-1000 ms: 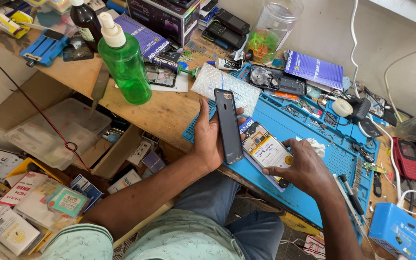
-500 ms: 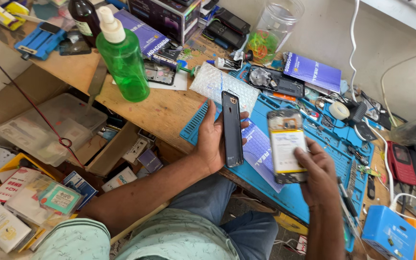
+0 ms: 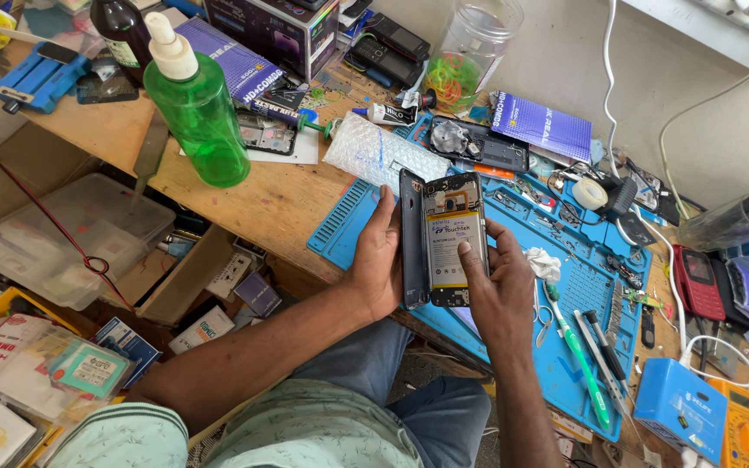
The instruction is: The person reassembles a disassembled smartphone on a cluttered workbench. They use tweezers and a screwdriver to connect internal components and secure the back cover, then plug in a charging cable to test the device.
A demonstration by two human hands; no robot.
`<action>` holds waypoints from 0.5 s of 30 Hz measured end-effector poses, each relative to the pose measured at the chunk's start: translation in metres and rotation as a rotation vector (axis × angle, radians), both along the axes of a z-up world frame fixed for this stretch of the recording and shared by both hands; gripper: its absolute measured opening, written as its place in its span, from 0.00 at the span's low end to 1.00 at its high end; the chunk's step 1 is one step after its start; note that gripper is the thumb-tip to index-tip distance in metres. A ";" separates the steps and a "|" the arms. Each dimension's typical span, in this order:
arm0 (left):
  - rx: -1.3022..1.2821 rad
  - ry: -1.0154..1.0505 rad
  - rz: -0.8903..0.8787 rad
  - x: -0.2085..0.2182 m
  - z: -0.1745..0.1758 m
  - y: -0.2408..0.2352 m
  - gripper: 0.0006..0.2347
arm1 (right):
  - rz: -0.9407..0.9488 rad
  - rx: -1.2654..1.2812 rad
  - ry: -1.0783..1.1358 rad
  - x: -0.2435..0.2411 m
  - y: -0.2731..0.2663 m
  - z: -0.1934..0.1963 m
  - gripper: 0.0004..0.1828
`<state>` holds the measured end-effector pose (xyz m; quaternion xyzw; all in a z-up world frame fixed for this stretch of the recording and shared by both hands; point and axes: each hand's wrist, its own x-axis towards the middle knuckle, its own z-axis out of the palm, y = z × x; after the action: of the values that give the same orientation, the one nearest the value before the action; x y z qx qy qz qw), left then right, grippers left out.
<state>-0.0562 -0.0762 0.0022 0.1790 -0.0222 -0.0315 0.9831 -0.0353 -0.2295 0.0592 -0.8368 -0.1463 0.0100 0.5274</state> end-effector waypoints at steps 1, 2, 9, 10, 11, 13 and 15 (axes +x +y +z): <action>0.007 -0.006 0.001 -0.001 0.003 -0.001 0.32 | -0.022 -0.046 -0.015 -0.001 0.000 0.000 0.23; 0.014 -0.011 0.002 -0.002 0.005 -0.001 0.32 | -0.021 -0.050 -0.036 -0.002 -0.001 -0.001 0.23; -0.042 -0.008 -0.009 0.001 0.000 -0.003 0.34 | 0.017 0.124 0.013 0.004 -0.007 -0.017 0.23; -0.077 -0.022 -0.029 0.002 -0.002 -0.003 0.34 | 0.030 0.181 0.035 0.006 -0.010 -0.020 0.23; -0.110 -0.037 -0.048 0.003 -0.005 -0.002 0.35 | 0.024 0.271 0.075 0.008 -0.015 -0.023 0.24; -0.132 -0.017 -0.045 0.005 -0.009 0.003 0.36 | 0.009 0.448 0.157 0.012 -0.029 -0.027 0.24; -0.135 -0.048 -0.058 0.008 -0.012 0.011 0.36 | 0.002 0.593 0.107 0.017 -0.048 -0.028 0.24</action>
<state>-0.0482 -0.0649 -0.0098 0.1123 -0.0532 -0.0539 0.9908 -0.0188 -0.2778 0.0311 -0.6444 -0.1158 0.0116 0.7558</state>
